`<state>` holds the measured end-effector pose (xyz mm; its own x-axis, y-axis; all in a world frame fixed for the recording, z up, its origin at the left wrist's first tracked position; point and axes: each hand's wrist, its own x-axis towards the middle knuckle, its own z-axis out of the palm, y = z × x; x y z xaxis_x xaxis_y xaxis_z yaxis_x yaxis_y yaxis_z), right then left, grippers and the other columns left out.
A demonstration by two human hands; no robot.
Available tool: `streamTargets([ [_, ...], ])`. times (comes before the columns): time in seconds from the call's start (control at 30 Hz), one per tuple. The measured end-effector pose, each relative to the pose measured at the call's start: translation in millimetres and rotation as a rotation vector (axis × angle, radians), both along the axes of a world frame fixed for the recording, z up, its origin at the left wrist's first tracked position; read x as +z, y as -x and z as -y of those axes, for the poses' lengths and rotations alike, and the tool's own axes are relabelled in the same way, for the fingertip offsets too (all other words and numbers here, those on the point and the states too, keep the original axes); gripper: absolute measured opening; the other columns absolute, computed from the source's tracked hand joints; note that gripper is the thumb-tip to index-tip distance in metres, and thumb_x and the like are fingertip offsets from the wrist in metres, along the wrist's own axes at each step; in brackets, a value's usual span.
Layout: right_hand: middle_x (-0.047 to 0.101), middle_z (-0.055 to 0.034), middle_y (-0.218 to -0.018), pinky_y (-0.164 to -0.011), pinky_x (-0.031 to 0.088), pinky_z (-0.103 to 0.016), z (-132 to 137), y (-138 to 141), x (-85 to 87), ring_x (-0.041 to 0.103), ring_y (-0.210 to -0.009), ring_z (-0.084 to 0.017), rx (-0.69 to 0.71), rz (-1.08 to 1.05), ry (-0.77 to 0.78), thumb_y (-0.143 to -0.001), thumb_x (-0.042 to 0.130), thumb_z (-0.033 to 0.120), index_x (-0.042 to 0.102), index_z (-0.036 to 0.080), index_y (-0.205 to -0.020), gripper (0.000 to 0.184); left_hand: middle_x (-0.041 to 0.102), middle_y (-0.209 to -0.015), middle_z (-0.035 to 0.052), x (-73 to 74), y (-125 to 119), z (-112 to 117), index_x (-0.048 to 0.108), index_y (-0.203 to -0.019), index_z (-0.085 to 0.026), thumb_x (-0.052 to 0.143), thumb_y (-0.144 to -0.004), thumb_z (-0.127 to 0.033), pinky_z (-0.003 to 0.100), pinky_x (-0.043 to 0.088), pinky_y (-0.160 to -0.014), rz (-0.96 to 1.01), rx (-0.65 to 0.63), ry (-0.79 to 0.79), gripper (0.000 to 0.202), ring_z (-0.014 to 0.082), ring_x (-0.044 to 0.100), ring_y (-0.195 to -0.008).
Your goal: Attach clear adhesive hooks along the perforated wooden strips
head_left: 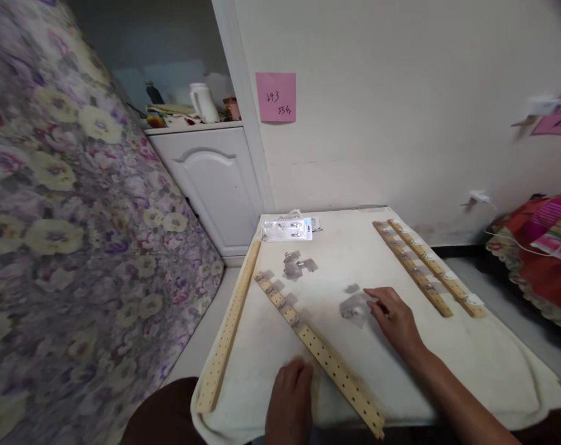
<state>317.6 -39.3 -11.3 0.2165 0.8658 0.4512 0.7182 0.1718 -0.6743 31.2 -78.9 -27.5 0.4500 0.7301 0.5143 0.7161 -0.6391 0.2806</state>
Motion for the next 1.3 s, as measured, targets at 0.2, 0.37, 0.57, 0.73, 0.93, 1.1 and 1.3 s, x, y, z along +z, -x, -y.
streamTargets([
  [0.2, 0.066, -0.0051, -0.087, -0.072, 0.048, -0.033, 1, -9, -6.9, 0.062, -0.08, -0.021, -0.045, -0.056, 0.146, -0.086, 0.045, 0.033, 0.066, 0.021, -0.091, 0.024, 0.063, -0.099, 0.0075, -4.3, 0, -2, 0.061, -0.102, -0.017, 0.04, -0.079, -0.004, 0.03, 0.054, -0.075, -0.01, -0.003, -0.026, 0.034, 0.0176, 0.058, -0.089],
  [0.37, 0.066, -0.0043, -0.088, -0.073, 0.048, -0.033, -2, -6, -15.2, 0.061, -0.081, -0.02, -0.031, -0.003, 0.184, -0.083, 0.045, 0.029, 0.066, 0.021, -0.091, 0.024, 0.064, -0.101, 0.0058, -4.6, 3, -2, 0.062, -0.103, -0.02, 0.041, -0.077, -0.004, 0.03, 0.053, -0.078, -0.026, 0.004, 0.025, 0.036, 0.0175, 0.059, -0.091],
  [0.57, 0.064, -0.0034, -0.089, -0.073, 0.047, -0.032, -24, -8, -13.2, 0.06, -0.079, -0.018, 0.04, 0.037, 0.21, -0.08, 0.048, 0.027, 0.068, 0.023, -0.094, 0.025, 0.065, -0.099, 0.0068, -4.5, 5, -4, 0.062, -0.104, -0.02, 0.039, -0.078, -0.007, 0.031, 0.054, -0.076, -0.016, -0.037, 0.004, 0.037, 0.0176, 0.059, -0.088],
  [0.73, 0.063, -0.0015, -0.072, -0.063, 0.045, -0.028, -36, -9, -7.9, 0.058, -0.066, -0.017, 0.031, -0.133, 0.212, -0.081, 0.048, 0.032, 0.062, 0.02, -0.076, 0.02, 0.064, -0.097, 0.0082, -3.2, 3, -4, 0.061, -0.103, -0.018, 0.038, -0.079, -0.004, 0.03, 0.054, -0.073, -0.009, -0.03, -0.02, 0.036, 0.0177, 0.059, -0.085],
  [0.93, 0.061, 0.001, -0.062, -0.057, 0.044, -0.027, -28, 4, 0.7, 0.057, -0.058, -0.016, -0.071, -0.217, 0.176, -0.084, 0.046, 0.033, 0.057, 0.02, -0.077, 0.018, 0.063, -0.1, 0.0066, -3.1, 2, -2, 0.06, -0.103, -0.019, 0.039, -0.079, -0.005, 0.03, 0.053, -0.077, -0.019, -0.015, 0.016, 0.035, 0.0177, 0.057, -0.09],
  [1.1, 0.064, -0.005, -0.085, -0.072, 0.046, -0.029, -25, 7, 7.6, 0.06, -0.079, -0.019, -0.047, -0.098, -0.038, -0.086, 0.046, 0.032, 0.062, 0.02, -0.082, 0.021, 0.062, -0.101, 0.0056, -0.4, 3, 0, 0.059, -0.104, -0.02, 0.041, -0.078, -0.005, 0.029, 0.053, -0.078, -0.012, -0.017, 0.06, 0.035, 0.0169, 0.057, -0.091],
  [1.3, 0.06, -0.0009, -0.067, -0.061, 0.045, -0.028, -28, 9, 17.1, 0.057, -0.063, -0.017, -0.107, -0.39, 0.047, -0.082, 0.053, 0.041, 0.057, 0.02, -0.078, 0.022, 0.06, -0.103, 0.0061, -4.6, 3, 1, 0.057, -0.105, -0.02, 0.042, -0.08, -0.005, 0.031, 0.052, -0.079, -0.008, -0.021, 0.05, 0.033, 0.0182, 0.055, -0.093],
])
